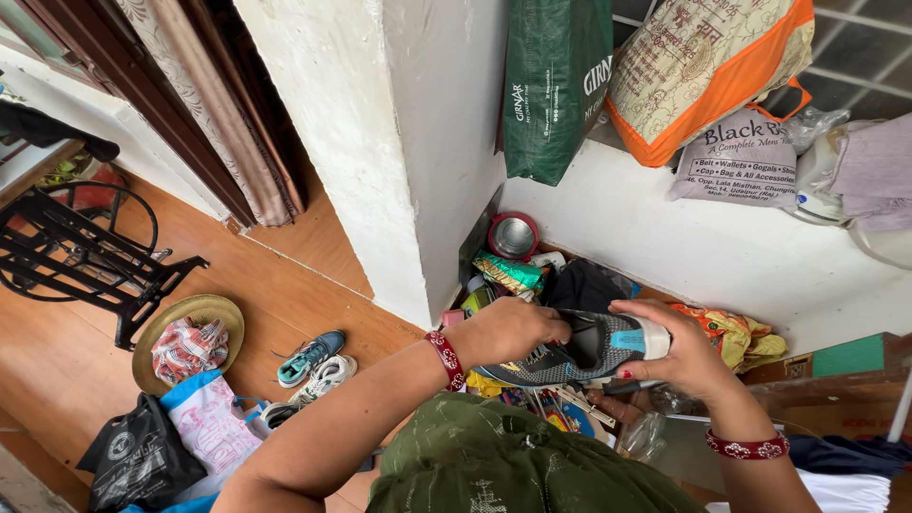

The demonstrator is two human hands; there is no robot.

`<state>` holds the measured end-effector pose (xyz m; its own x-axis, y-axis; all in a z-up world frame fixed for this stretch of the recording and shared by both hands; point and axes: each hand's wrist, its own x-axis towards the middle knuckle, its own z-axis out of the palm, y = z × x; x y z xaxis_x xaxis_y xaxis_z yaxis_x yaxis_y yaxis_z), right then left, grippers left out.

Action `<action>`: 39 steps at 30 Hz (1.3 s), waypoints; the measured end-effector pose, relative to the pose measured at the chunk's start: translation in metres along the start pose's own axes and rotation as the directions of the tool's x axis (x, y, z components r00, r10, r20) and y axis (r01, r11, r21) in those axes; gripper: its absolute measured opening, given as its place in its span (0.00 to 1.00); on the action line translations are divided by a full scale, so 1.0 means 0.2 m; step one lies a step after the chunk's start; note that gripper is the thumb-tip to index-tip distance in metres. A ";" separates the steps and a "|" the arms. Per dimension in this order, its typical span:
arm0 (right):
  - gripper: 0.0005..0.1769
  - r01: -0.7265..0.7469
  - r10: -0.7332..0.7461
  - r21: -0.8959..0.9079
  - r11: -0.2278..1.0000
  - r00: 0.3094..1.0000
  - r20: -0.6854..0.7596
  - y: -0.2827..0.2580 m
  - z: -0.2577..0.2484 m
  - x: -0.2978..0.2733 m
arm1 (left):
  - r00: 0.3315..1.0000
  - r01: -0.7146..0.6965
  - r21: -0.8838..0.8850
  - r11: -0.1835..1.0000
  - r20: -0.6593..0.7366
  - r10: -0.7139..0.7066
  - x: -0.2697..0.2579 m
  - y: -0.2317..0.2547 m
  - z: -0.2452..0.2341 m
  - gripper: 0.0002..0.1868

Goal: The person organizes a cluttered floor area by picking up and inspecting various items. They handle several pairs of shoes, examining the soles and laces, and move them to different spots. They also pick up and inspect a small plastic container and a black drawstring bag.

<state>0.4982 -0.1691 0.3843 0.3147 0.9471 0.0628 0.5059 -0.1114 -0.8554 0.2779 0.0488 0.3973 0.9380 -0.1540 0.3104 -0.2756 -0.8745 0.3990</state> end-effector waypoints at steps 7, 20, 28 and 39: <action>0.56 -0.122 0.147 0.590 0.798 0.989 0.005 0.48 -0.08 -0.06 | 0.967 0.202 -0.782 0.590 0.065 -0.245 0.05 -0.04 0.11 0.07; 0.45 0.027 0.106 0.488 0.873 0.964 -0.243 0.36 0.06 0.20 | 0.899 0.185 -0.782 0.595 -0.109 -0.424 0.06 -0.05 -0.02 0.06; 0.45 0.019 0.142 0.451 0.892 0.937 -0.319 -0.19 0.34 0.12 | 0.665 -0.041 -0.918 0.394 -0.320 -0.675 0.01 -0.11 -0.12 0.07; 0.32 0.002 0.056 0.080 0.997 0.699 -0.713 -0.48 0.66 0.01 | 0.758 0.132 -0.988 0.078 0.050 -0.650 -0.33 -0.23 -0.33 0.08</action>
<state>0.3440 -0.1171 0.3995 0.8209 0.4415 0.3622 0.4402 -0.0852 -0.8939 0.2158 0.1300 0.4150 0.9010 0.4286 -0.0673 -0.1050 0.3660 0.9247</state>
